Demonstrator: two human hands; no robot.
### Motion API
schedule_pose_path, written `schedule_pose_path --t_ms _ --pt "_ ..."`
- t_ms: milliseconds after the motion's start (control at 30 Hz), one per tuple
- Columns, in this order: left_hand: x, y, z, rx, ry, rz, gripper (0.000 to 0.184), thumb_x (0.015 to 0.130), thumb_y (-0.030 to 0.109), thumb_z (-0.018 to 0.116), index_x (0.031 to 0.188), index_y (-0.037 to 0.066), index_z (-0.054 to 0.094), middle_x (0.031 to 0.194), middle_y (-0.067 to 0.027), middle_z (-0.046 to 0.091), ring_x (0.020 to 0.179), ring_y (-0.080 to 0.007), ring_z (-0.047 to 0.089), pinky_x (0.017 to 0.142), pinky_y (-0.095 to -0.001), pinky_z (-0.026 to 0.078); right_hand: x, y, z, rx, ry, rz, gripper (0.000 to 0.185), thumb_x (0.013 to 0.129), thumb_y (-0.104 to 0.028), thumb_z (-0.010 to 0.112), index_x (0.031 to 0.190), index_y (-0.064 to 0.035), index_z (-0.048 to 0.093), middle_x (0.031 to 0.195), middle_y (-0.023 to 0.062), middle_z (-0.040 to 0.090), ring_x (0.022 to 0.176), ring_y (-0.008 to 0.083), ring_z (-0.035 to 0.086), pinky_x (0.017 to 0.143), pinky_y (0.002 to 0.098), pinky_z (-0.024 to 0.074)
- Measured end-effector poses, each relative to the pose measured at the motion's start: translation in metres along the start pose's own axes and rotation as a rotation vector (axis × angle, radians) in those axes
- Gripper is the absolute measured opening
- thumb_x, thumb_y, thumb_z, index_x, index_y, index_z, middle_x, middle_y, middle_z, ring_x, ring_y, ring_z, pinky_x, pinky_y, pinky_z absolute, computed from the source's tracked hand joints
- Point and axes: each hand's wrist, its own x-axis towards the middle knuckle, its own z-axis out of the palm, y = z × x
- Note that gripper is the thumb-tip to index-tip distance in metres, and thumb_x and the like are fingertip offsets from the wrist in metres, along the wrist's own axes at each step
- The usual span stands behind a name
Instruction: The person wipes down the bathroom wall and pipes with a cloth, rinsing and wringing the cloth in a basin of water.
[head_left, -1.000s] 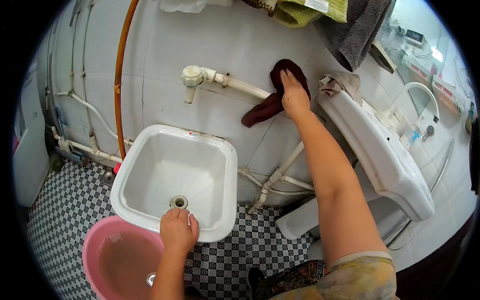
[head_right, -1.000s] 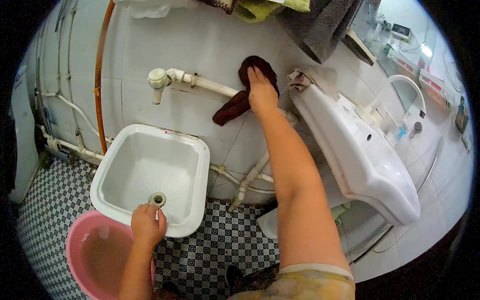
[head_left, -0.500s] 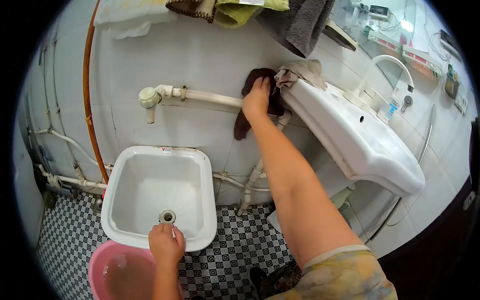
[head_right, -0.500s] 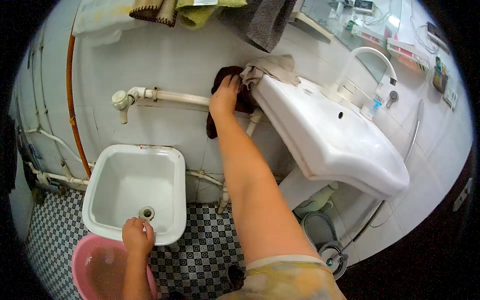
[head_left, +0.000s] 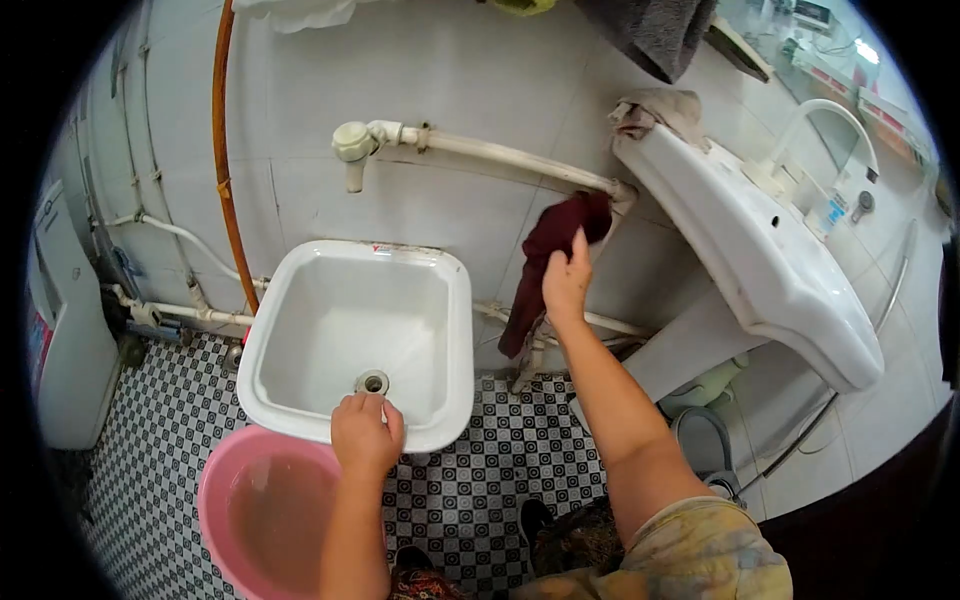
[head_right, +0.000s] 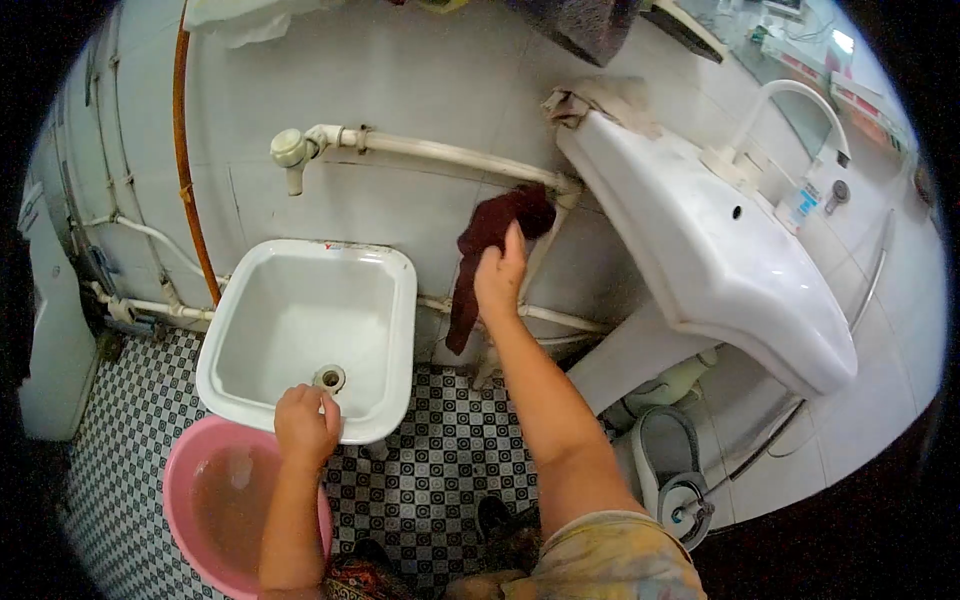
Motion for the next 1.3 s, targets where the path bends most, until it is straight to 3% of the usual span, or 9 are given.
schedule_pose_path --t_ms 67,133,267,433,567,900,1000,1067,1300 --pt "0.001 0.002 -0.001 -0.04 0.002 -0.006 0.008 0.071 0.008 0.054 0.064 0.003 0.054 0.064 -0.0118 0.052 0.064 -0.0311 0.05 0.058 -0.0408 0.04 -0.009 0.001 -0.002 0.178 -0.021 0.108 0.045 0.08 0.0 0.037 0.124 0.0074 0.038 0.127 0.0192 0.041 0.117 0.0257 0.039 0.1 0.0298 0.026" --pt "0.003 0.005 -0.003 -0.023 -0.005 -0.006 0.008 0.07 0.008 0.054 0.065 0.003 0.054 0.064 -0.0118 0.052 0.064 -0.031 0.05 0.058 -0.0406 0.04 -0.009 0.008 0.002 0.132 -0.08 0.004 0.044 0.08 -0.001 0.038 0.124 0.0063 0.038 0.127 0.0198 0.042 0.118 0.0279 0.04 0.1 0.0311 0.0275" --pt "0.001 0.003 -0.001 0.004 -0.027 -0.016 0.006 0.07 0.008 0.054 0.066 0.003 0.056 0.065 -0.0111 0.052 0.065 -0.0303 0.05 0.058 -0.0401 0.04 0.014 0.036 0.045 -0.241 -0.242 -0.536 0.041 0.076 -0.002 0.044 0.117 0.0051 0.045 0.125 0.0212 0.042 0.117 0.0344 0.04 0.1 0.0357 0.0304" --pt "0.0 0.002 0.003 0.032 -0.007 -0.027 0.008 0.069 0.01 0.054 0.07 0.003 0.058 0.067 -0.0095 0.055 0.066 -0.0273 0.052 0.061 -0.0377 0.04 0.043 0.0 0.109 -0.742 -0.567 -1.027 0.044 0.072 -0.003 0.049 0.115 -0.0081 0.052 0.113 0.0117 0.052 0.108 0.0272 0.047 0.092 0.035 0.0352" --pt "-0.001 0.003 0.001 0.014 -0.008 -0.041 0.009 0.067 0.009 0.055 0.073 0.003 0.059 0.068 -0.009 0.055 0.066 -0.0268 0.052 0.062 -0.0373 0.04 0.071 0.022 0.115 -0.769 -0.471 -1.191 0.037 0.075 -0.009 0.047 0.112 -0.0112 0.055 0.114 0.0073 0.053 0.106 0.0229 0.049 0.092 0.0351 0.0353" --pt "0.0 0.001 -0.001 -0.003 -0.006 0.0 0.007 0.068 0.011 0.057 0.07 0.004 0.057 0.063 -0.007 0.051 0.062 -0.0256 0.049 0.058 -0.0367 0.038 0.067 0.06 0.015 -1.124 -0.156 -0.814 0.047 0.068 -0.003 0.053 0.115 -0.002 0.048 0.114 0.0177 0.048 0.105 0.0347 0.045 0.09 0.0425 0.035" --pt "0.001 0.003 -0.001 0.017 -0.046 -0.022 0.007 0.068 0.012 0.057 0.069 0.004 0.057 0.063 -0.0067 0.051 0.063 -0.025 0.049 0.058 -0.0362 0.038 0.067 0.056 0.04 -1.186 -0.21 -0.828 0.039 0.081 -0.008 0.043 0.119 -0.0072 0.045 0.116 0.0138 0.048 0.11 0.0308 0.044 0.095 0.0436 0.0314" --pt "0.002 0.004 -0.002 0.011 -0.089 -0.055 0.007 0.069 0.01 0.056 0.074 0.004 0.058 0.068 -0.0095 0.054 0.067 -0.0291 0.051 0.061 -0.0379 0.04 0.072 0.041 0.065 -1.035 -0.383 -0.965 0.04 0.079 -0.011 0.044 0.118 -0.0078 0.047 0.119 0.011 0.049 0.111 0.0276 0.044 0.094 0.0438 0.0338" --pt "0.0 0.0 0.003 -0.011 0.006 0.014 0.008 0.069 0.009 0.055 0.074 0.004 0.057 0.068 -0.0088 0.052 0.066 -0.028 0.05 0.061 -0.0385 0.039 0.078 0.02 0.112 -0.899 -0.425 -1.168 0.041 0.077 -0.009 0.044 0.118 -0.0092 0.048 0.121 0.0089 0.048 0.112 0.0249 0.044 0.094 0.0399 0.0346"
